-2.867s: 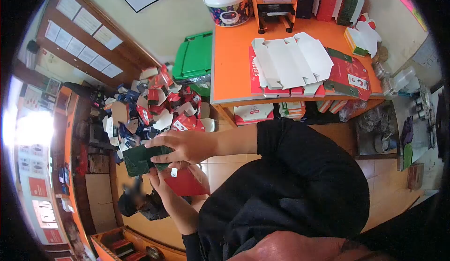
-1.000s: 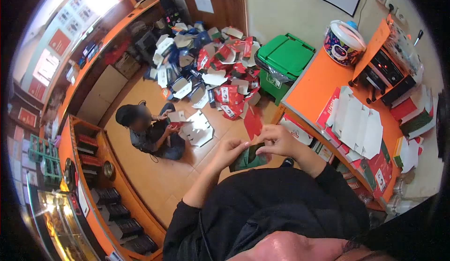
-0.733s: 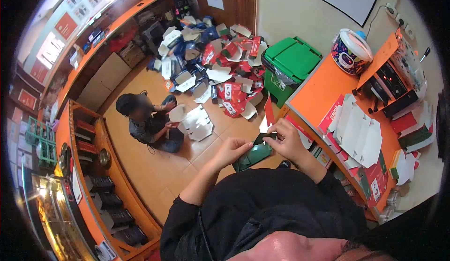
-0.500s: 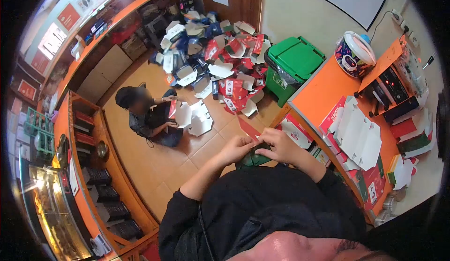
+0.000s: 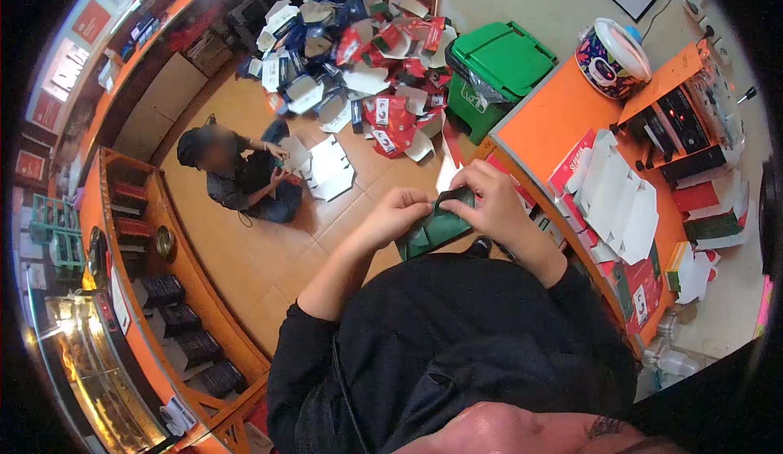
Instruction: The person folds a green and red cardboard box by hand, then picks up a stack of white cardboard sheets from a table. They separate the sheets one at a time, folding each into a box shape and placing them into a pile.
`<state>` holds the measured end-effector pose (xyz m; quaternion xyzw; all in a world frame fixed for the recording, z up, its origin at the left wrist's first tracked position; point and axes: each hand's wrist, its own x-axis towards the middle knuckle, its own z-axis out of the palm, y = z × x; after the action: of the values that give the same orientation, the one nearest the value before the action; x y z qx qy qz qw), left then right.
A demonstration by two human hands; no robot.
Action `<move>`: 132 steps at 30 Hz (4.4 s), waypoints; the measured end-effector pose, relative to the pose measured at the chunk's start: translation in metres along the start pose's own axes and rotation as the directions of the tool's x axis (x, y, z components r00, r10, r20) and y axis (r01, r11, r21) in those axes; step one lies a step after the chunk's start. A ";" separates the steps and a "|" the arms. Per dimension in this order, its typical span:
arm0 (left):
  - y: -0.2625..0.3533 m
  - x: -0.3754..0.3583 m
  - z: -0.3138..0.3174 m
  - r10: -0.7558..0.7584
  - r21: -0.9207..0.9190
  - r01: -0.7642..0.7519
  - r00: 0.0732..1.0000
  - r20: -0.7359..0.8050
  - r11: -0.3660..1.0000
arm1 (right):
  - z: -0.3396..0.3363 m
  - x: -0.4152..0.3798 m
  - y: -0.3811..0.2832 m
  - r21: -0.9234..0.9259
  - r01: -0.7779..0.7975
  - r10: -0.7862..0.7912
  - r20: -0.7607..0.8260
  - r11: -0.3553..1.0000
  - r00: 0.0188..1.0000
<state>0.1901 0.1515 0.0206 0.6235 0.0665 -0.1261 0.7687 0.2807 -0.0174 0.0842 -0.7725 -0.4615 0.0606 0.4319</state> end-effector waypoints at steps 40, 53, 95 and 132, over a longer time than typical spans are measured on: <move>-0.051 -0.014 0.005 0.036 -0.331 -0.032 0.999 0.007 0.943 | 0.079 0.026 0.158 0.027 -0.460 0.430 0.308 0.888 0.848; -0.062 -0.118 -0.019 -0.058 -0.381 -0.168 0.855 -0.516 0.909 | 0.048 0.244 0.185 0.204 -0.119 0.190 -0.374 0.972 0.908; -0.021 0.010 -0.029 0.066 -0.341 -0.119 0.985 -0.162 0.932 | -0.181 -0.184 0.270 0.025 -0.885 0.552 -0.790 0.465 0.268; -0.016 0.015 -0.002 -0.469 -0.148 0.492 0.867 0.167 0.858 | 0.011 -0.008 0.057 0.063 0.181 -0.190 0.180 0.981 0.965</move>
<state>0.1998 0.1487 0.0014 0.5037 0.1832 -0.3462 0.7700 0.3084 -0.0287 0.0333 -0.7068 -0.5683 0.1021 0.4086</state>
